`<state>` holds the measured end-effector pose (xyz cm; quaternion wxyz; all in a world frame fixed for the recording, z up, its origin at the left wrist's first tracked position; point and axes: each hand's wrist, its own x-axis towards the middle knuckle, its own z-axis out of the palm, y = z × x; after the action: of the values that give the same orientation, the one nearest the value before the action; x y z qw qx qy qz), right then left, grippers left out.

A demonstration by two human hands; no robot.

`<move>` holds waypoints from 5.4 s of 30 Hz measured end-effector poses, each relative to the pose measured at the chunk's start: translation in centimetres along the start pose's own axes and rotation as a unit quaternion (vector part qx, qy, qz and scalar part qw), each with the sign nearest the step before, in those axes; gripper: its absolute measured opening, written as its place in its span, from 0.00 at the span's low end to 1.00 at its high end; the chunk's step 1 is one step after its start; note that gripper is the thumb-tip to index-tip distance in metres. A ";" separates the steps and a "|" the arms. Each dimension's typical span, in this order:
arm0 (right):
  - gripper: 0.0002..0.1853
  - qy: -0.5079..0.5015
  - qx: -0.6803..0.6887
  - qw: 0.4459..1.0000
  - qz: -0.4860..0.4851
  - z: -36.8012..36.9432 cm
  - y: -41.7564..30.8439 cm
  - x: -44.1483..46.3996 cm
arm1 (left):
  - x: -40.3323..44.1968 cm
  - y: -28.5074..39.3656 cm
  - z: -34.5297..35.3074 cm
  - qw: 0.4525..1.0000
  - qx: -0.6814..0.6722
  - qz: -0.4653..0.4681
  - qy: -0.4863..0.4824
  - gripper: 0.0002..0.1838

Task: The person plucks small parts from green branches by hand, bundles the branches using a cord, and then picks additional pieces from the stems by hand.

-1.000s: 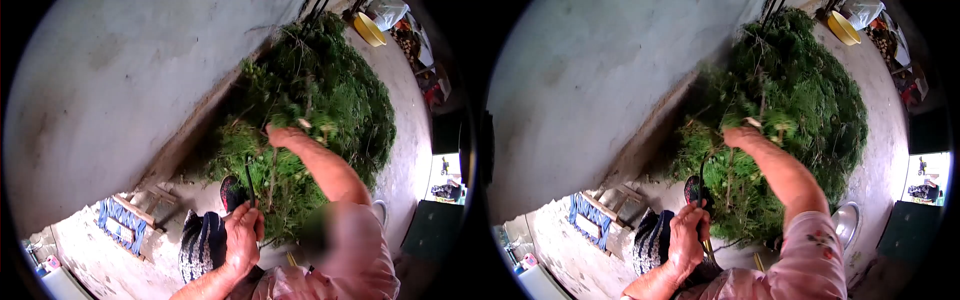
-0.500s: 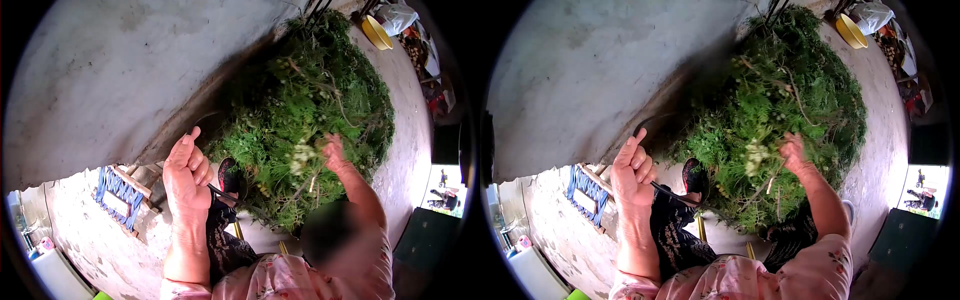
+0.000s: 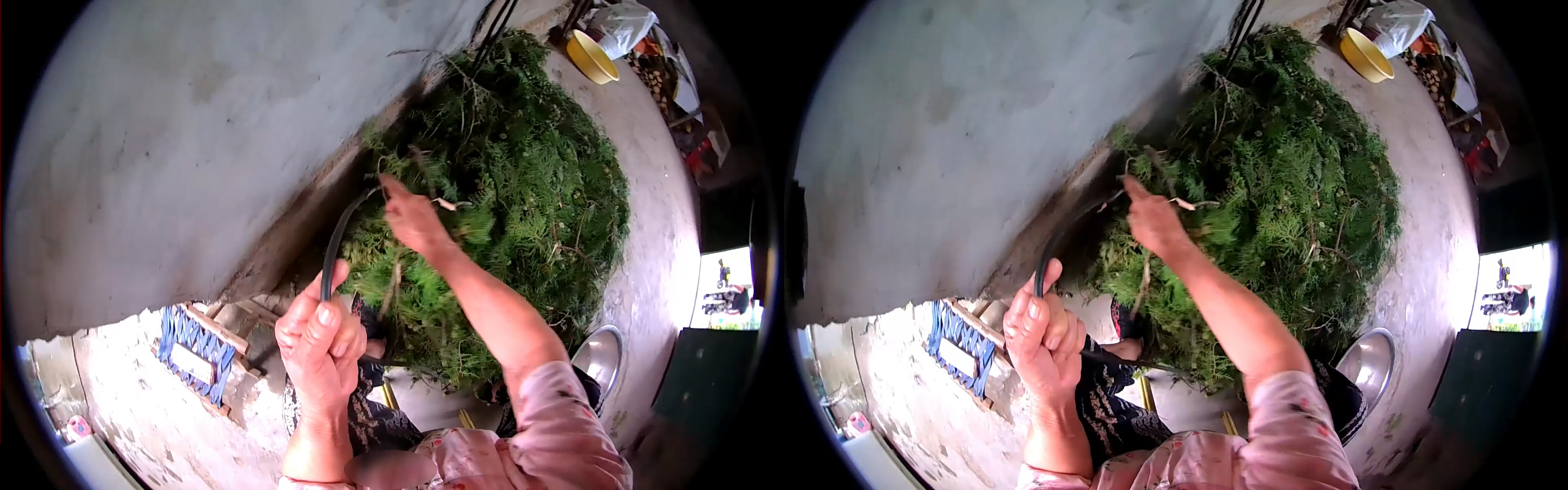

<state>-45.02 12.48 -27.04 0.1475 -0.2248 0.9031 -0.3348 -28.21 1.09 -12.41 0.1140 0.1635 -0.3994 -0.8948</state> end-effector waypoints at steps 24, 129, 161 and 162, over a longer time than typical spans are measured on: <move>0.04 0.347 0.100 0.903 -0.233 -7.9 -14.2 -0.7 | -0.1 0.4 0.0 0.970 -0.123 -0.123 -0.169 0.25; 0.12 0.156 0.549 0.804 -0.164 -5.0 -31.4 -33.5 | -23.9 -5.4 -3.1 0.923 0.198 -0.040 -0.328 0.26; 0.05 0.198 0.096 0.974 -0.052 5.9 -1.4 -33.8 | -25.7 1.0 0.4 0.971 0.185 -0.061 -0.138 0.23; 0.07 0.210 0.127 0.969 -0.029 4.2 -2.8 -32.9 | -25.3 1.9 1.0 0.976 0.150 -0.033 -0.157 0.23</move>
<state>-14.27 24.94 -24.37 -0.0277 -0.1551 0.8570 -0.4906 -5.15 8.99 -5.20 -0.0060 0.0493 -0.5360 -0.8428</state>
